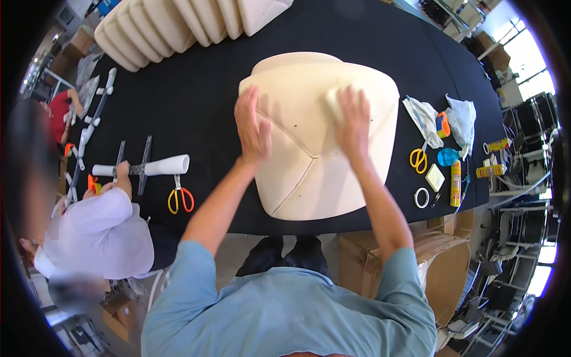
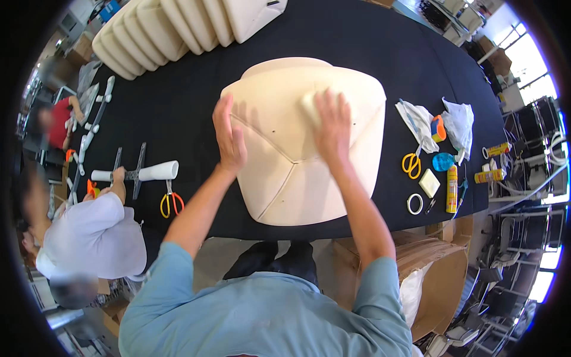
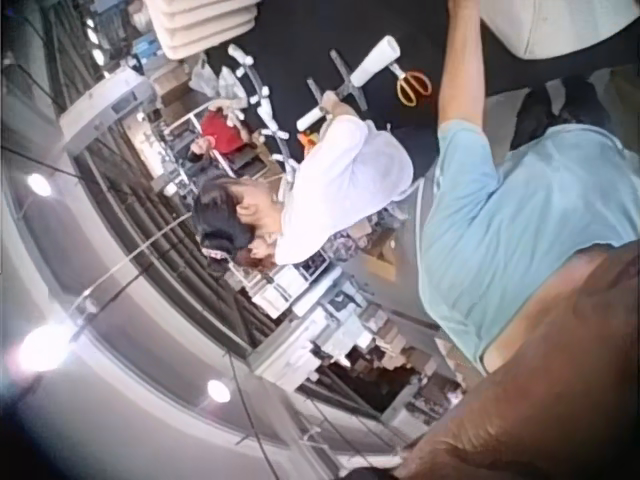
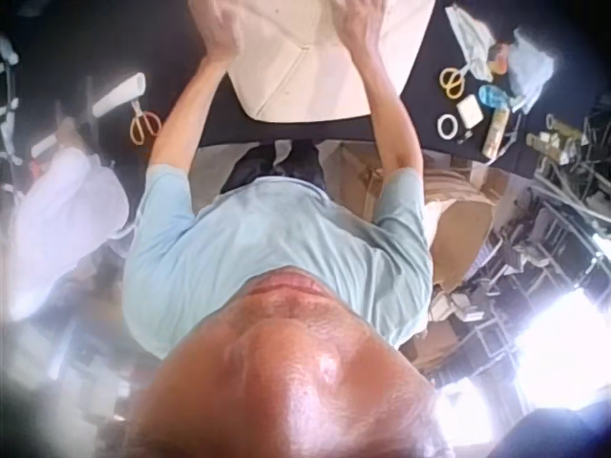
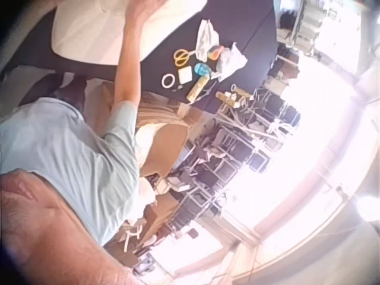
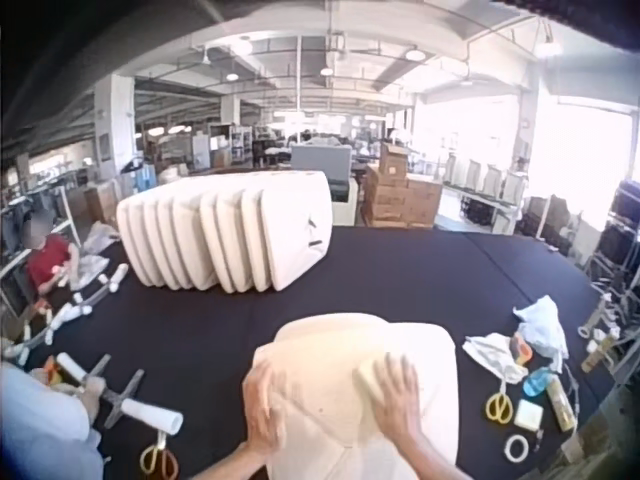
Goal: Trimming loose threads with scissors and wiping down a beige upholstered furniture part with a sponge in a factory setting.
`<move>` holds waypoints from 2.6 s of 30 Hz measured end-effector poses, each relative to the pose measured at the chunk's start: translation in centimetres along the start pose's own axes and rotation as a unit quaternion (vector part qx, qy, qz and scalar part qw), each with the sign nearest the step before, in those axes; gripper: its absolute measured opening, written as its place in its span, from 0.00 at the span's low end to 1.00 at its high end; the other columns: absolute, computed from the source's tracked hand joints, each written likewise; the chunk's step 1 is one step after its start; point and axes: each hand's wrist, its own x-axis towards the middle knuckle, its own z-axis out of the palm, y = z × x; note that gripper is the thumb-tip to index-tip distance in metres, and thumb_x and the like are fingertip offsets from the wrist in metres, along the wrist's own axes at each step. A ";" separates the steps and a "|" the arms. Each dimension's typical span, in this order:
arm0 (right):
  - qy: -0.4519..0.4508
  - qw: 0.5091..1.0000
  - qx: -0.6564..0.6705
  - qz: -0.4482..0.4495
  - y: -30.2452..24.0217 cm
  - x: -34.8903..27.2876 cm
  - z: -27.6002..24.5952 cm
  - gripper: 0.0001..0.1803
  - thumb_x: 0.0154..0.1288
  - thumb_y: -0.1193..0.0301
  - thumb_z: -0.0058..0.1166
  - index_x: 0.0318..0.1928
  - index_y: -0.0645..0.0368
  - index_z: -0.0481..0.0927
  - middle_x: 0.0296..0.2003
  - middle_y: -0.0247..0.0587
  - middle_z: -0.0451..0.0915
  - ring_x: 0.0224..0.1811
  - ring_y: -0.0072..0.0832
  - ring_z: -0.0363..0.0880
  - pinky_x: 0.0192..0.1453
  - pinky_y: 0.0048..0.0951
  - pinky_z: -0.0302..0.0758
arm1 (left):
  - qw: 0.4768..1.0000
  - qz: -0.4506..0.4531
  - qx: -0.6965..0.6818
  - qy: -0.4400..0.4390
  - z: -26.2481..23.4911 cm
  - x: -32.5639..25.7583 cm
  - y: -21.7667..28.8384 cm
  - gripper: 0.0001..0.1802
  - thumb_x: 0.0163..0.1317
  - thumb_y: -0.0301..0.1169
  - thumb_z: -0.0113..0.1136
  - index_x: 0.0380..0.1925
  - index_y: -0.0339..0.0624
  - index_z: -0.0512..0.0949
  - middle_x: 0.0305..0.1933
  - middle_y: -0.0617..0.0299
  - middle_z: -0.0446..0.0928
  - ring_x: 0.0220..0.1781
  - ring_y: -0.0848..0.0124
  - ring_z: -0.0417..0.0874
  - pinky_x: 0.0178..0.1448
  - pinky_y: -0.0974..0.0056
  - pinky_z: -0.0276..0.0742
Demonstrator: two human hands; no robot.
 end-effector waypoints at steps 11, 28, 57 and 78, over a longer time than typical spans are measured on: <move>-0.168 0.952 0.014 -0.256 -6.2 -3.9 2.8 0.38 0.50 0.82 0.59 0.67 0.49 0.78 0.71 0.38 0.72 0.79 0.46 0.58 0.82 0.52 0.53 | 0.942 -0.308 0.082 -0.101 -11.1 -27.1 6.8 0.27 0.71 0.37 0.56 0.67 0.36 0.71 0.70 0.44 0.70 0.72 0.47 0.69 0.76 0.48 0.60; -0.328 0.842 0.017 -0.428 -12.8 -10.6 7.8 0.29 0.67 0.71 0.50 0.69 0.64 0.71 0.72 0.44 0.69 0.80 0.38 0.57 0.84 0.44 0.51 | 0.937 -0.338 0.068 -0.049 -13.4 -25.7 6.2 0.19 0.69 0.31 0.60 0.58 0.38 0.79 0.65 0.49 0.75 0.67 0.52 0.74 0.71 0.53 0.68; -0.241 0.921 0.034 -0.305 -5.9 -14.4 2.2 0.33 0.61 0.78 0.48 0.70 0.58 0.71 0.75 0.46 0.64 0.79 0.47 0.57 0.81 0.55 0.55 | 0.751 -0.652 -0.103 -0.018 -14.0 -38.4 10.0 0.16 0.75 0.35 0.58 0.52 0.33 0.82 0.44 0.57 0.86 0.47 0.72 0.85 0.54 0.67 0.79; -0.370 0.752 0.073 -0.541 -8.6 -21.8 5.5 0.29 0.67 0.70 0.48 0.69 0.64 0.72 0.74 0.47 0.67 0.81 0.36 0.55 0.87 0.48 0.41 | 0.633 -0.728 -0.071 0.253 -13.0 -49.9 24.2 0.17 0.75 0.43 0.58 0.51 0.42 0.83 0.45 0.58 0.86 0.44 0.72 0.85 0.45 0.68 0.79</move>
